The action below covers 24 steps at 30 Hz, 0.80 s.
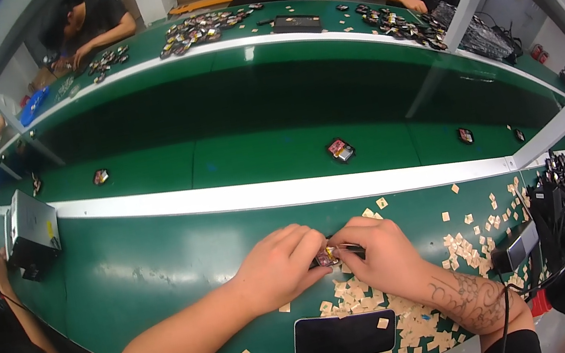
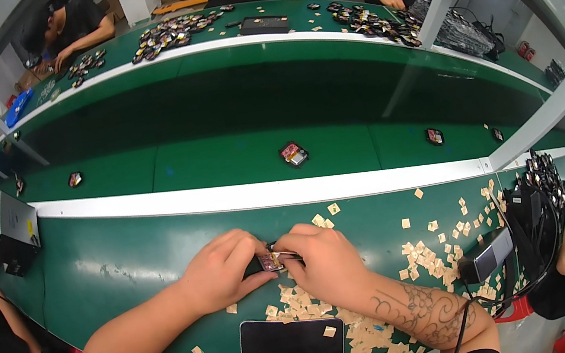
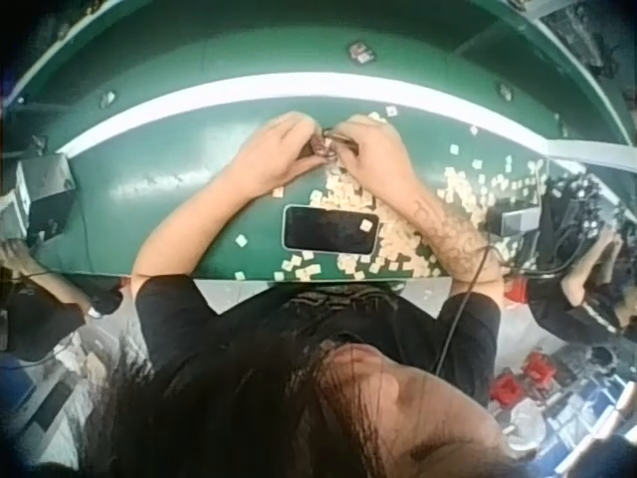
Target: Assembling small electronic sensor modules at a factory workbench by attaching components to adhesive squares.
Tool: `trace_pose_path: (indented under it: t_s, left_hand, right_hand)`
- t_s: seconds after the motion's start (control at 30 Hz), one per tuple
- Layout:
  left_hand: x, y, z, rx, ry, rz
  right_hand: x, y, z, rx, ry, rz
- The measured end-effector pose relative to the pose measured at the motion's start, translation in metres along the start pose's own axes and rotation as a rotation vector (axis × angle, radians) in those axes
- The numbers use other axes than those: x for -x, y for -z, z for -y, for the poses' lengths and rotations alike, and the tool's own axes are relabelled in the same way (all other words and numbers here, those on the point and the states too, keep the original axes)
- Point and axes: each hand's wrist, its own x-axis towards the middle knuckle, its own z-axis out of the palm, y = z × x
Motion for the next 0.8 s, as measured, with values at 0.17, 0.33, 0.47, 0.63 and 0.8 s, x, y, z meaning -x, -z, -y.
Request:
trace_pose_path:
  t_s: [0.17, 0.33, 0.47, 0.63, 0.8]
  left_hand:
    - [-0.003, -0.004, -0.004, -0.004, -0.075, -0.112]
    - [-0.008, -0.001, -0.016, 0.210, 0.174, -0.095]
    - [-0.011, -0.009, -0.007, 0.517, 0.329, -0.060]
    - [-0.011, -0.011, -0.004, 0.545, 0.482, 0.037]
    - [-0.013, -0.016, -0.002, 0.428, 0.422, 0.001]
  right_hand:
    - [-0.003, 0.014, 0.004, -0.170, -0.034, -0.100]
    - [0.000, 0.020, -0.002, -0.395, -0.118, 0.029]
    - [0.004, 0.017, 0.000, -0.360, -0.010, -0.032]
    - [0.005, 0.015, -0.002, -0.316, -0.030, -0.030]
    - [0.000, 0.015, -0.008, -0.317, -0.036, -0.040]
